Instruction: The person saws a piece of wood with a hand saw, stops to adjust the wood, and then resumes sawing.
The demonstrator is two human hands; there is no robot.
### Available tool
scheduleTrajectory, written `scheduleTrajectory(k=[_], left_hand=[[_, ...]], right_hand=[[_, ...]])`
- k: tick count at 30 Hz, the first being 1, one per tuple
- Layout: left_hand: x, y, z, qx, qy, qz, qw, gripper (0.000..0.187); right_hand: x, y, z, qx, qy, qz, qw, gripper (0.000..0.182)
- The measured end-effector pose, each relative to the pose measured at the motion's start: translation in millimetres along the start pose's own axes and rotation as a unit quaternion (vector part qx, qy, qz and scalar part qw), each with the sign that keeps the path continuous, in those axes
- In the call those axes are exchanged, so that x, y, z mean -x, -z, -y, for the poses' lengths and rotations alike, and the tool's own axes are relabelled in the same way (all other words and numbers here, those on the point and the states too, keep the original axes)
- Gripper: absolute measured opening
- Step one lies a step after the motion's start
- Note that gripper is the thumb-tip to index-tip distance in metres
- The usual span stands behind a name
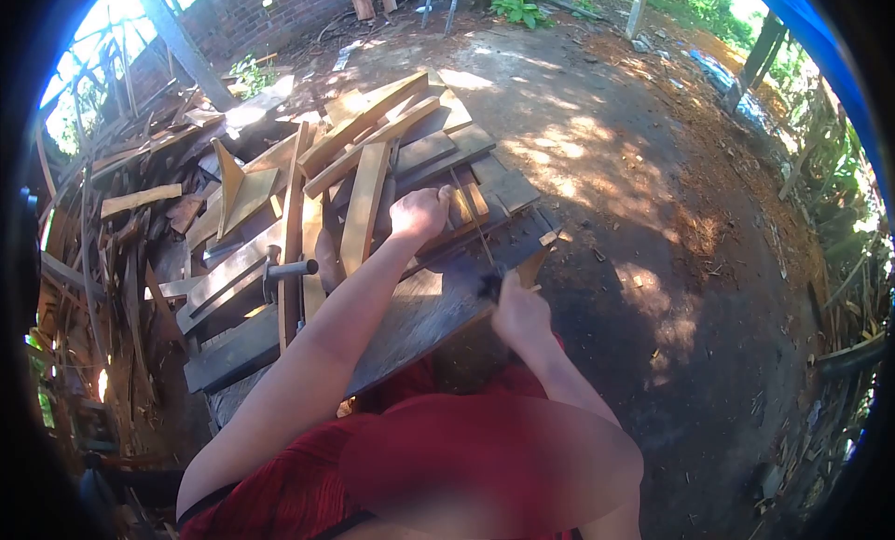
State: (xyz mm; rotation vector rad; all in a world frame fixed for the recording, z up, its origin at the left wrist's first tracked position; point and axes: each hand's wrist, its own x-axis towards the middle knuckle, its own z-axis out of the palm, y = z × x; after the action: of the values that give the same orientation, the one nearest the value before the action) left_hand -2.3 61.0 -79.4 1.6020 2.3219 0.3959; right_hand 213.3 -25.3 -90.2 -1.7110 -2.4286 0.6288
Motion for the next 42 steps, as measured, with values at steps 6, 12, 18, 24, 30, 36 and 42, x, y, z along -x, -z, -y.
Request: scheduleTrajectory(k=[6,12,18,24,30,36,42], left_hand=[[-1,0,-1,0.003,-0.018,0.009,1.000,0.052],[-2,-3,1,-0.013,-0.019,-0.008,1.000,0.054],[-4,-2,1,-0.002,-0.013,0.000,1.000,0.054],[0,2,-1,0.011,-0.026,-0.011,1.000,0.053],[2,0,-1,-0.001,-0.022,-0.017,1.000,0.053],[-1,-2,1,0.003,-0.018,-0.018,1.000,0.054],[0,-2,0,0.004,-0.026,-0.028,0.999,0.054]], right_hand=[[-11,19,10,0.001,0.006,0.021,1.000,0.029],[-85,8,31,-0.025,0.041,-0.045,0.998,0.022],[10,4,-5,0.008,-0.004,0.020,1.000,0.030],[-12,19,12,0.010,-0.009,0.033,0.999,0.029],[-83,8,31,-0.023,0.030,-0.036,0.999,0.023],[8,-1,-6,-0.005,-0.001,0.009,1.000,0.029],[-17,13,12,0.005,0.005,0.010,1.000,0.026]])
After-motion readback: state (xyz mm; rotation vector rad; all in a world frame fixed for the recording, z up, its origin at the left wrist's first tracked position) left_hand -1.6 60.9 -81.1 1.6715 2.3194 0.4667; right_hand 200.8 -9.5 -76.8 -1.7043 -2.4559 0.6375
